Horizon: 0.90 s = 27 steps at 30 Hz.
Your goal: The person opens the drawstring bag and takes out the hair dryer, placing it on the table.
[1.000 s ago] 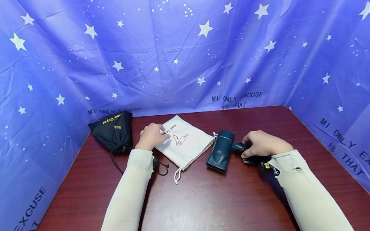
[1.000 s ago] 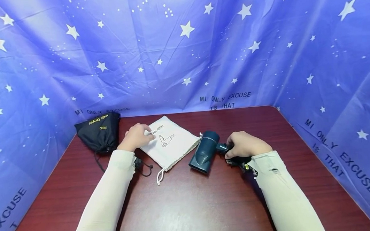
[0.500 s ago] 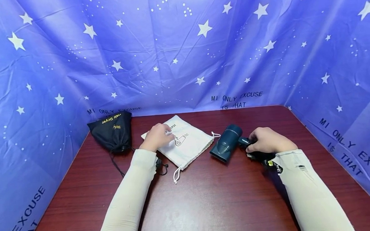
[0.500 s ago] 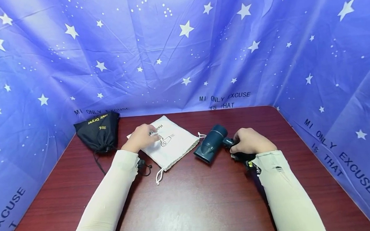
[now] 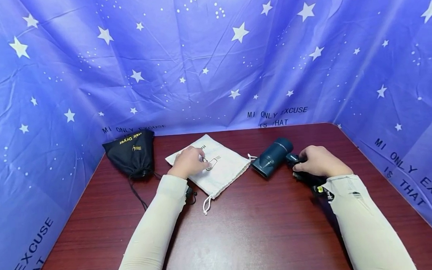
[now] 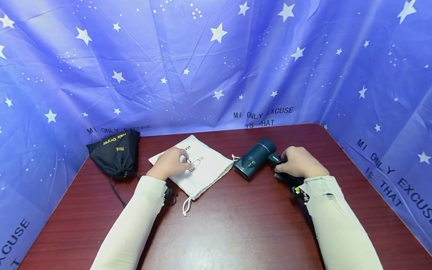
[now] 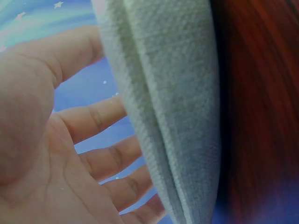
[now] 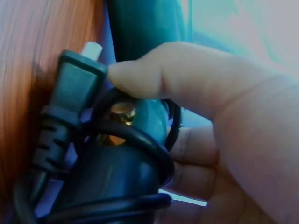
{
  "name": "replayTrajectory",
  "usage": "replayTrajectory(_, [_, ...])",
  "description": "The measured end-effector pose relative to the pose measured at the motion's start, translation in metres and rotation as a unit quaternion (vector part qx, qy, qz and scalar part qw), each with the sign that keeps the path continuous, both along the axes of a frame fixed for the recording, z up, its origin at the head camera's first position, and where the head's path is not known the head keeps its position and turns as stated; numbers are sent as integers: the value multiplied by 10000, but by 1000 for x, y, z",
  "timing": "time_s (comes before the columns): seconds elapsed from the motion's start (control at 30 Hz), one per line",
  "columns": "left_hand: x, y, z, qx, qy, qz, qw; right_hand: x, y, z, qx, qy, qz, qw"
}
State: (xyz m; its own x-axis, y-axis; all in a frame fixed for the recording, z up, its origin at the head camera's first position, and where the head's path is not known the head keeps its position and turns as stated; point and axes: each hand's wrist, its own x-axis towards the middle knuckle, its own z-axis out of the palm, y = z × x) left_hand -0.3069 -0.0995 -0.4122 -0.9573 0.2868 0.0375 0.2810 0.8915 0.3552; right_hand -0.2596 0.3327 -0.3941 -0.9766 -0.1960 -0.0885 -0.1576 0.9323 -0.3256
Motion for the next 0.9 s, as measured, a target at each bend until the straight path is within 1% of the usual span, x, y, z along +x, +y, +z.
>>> replayTrajectory(0.1, [2, 1, 0, -30, -11, 9, 10000, -3, 5, -2, 11, 89, -128, 9999])
replayTrajectory(0.23, [3, 2, -4, -224, -50, -26, 9997, -6, 12, -4, 27, 141, -272, 9995])
replayTrajectory(0.33, [3, 4, -6, -419, -64, -60, 9991, -6, 18, -6, 10, 154, -362, 9992])
replayTrajectory(0.47, [4, 9, -9, -576, -72, -152, 9982, -3, 26, -7, 31, 229, -518, 9984])
replayTrajectory(0.6, [4, 11, -10, -701, -75, -91, 9975, -4, 33, -10, -20, 285, -620, 9977])
replayTrajectory(0.7, [5, 11, -10, -729, -65, -3, 9973, -7, 37, -13, -54, 382, -706, 9968])
replayTrajectory(0.9, [5, 8, -10, -699, -24, -48, 9975, -10, 43, -15, -123, 509, -870, 9948])
